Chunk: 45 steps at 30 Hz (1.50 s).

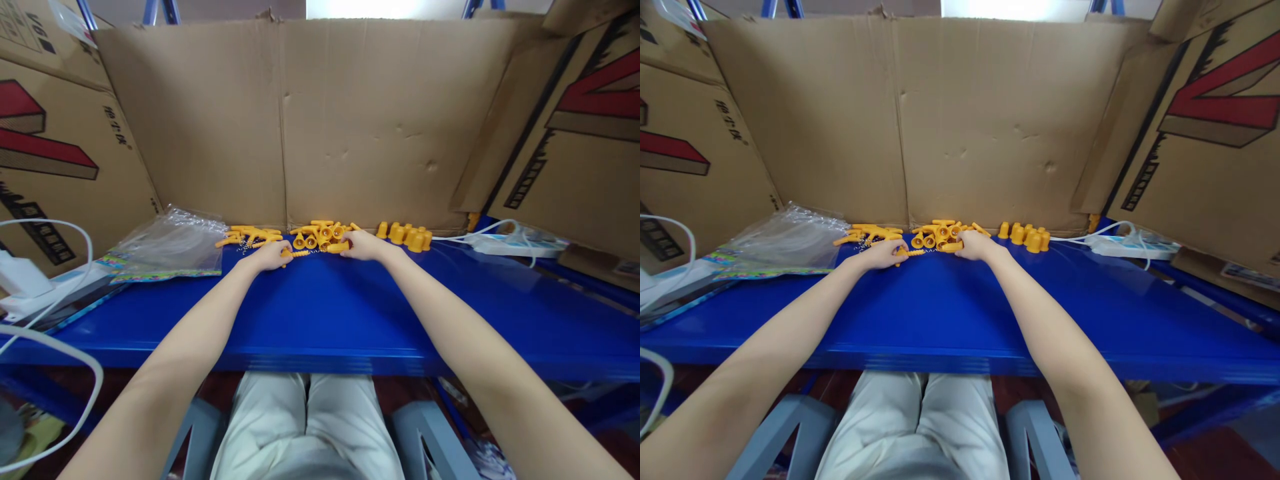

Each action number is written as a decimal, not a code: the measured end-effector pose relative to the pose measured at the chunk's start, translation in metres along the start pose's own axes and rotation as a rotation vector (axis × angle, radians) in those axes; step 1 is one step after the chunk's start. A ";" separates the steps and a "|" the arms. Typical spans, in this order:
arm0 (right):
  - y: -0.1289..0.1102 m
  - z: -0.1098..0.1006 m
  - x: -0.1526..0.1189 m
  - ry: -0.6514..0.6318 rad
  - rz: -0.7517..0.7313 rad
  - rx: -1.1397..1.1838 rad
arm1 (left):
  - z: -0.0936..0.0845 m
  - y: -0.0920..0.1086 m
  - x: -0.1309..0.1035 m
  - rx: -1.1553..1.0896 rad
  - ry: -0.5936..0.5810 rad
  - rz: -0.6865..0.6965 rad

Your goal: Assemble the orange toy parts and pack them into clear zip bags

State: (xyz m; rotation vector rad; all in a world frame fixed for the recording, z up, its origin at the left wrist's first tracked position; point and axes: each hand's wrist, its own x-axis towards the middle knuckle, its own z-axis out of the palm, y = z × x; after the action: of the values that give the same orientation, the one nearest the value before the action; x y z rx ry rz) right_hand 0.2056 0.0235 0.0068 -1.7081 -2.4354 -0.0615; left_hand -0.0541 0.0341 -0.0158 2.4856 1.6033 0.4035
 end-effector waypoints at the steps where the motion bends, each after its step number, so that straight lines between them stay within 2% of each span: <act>1: 0.001 0.001 0.000 0.005 0.000 0.005 | 0.000 0.000 0.000 0.002 0.007 0.007; 8: 0.001 0.008 0.005 0.046 -0.076 0.097 | 0.002 0.003 -0.001 -0.029 0.042 0.035; 13: 0.002 0.006 0.004 0.041 -0.057 0.070 | 0.003 0.002 -0.001 -0.061 0.016 0.031; 17: 0.003 0.004 0.004 0.047 -0.033 0.055 | 0.003 -0.001 0.001 0.025 0.048 0.042; 27: -0.003 0.011 0.007 0.095 -0.107 0.135 | 0.003 0.005 0.000 -0.046 0.056 0.075; 36: -0.014 0.008 0.001 0.122 -0.154 0.183 | 0.008 0.005 0.001 -0.068 0.136 0.194; 42: -0.013 0.009 0.001 0.124 -0.130 0.245 | 0.012 0.010 0.000 0.043 0.164 0.107; 45: -0.012 0.011 0.002 0.079 -0.077 0.374 | 0.011 0.014 0.000 0.064 0.174 0.058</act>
State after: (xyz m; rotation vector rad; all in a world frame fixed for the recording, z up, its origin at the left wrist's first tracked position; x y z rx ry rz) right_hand 0.1923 0.0227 -0.0034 -1.4221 -2.2761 0.2923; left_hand -0.0389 0.0282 -0.0228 2.6138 1.6323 0.6012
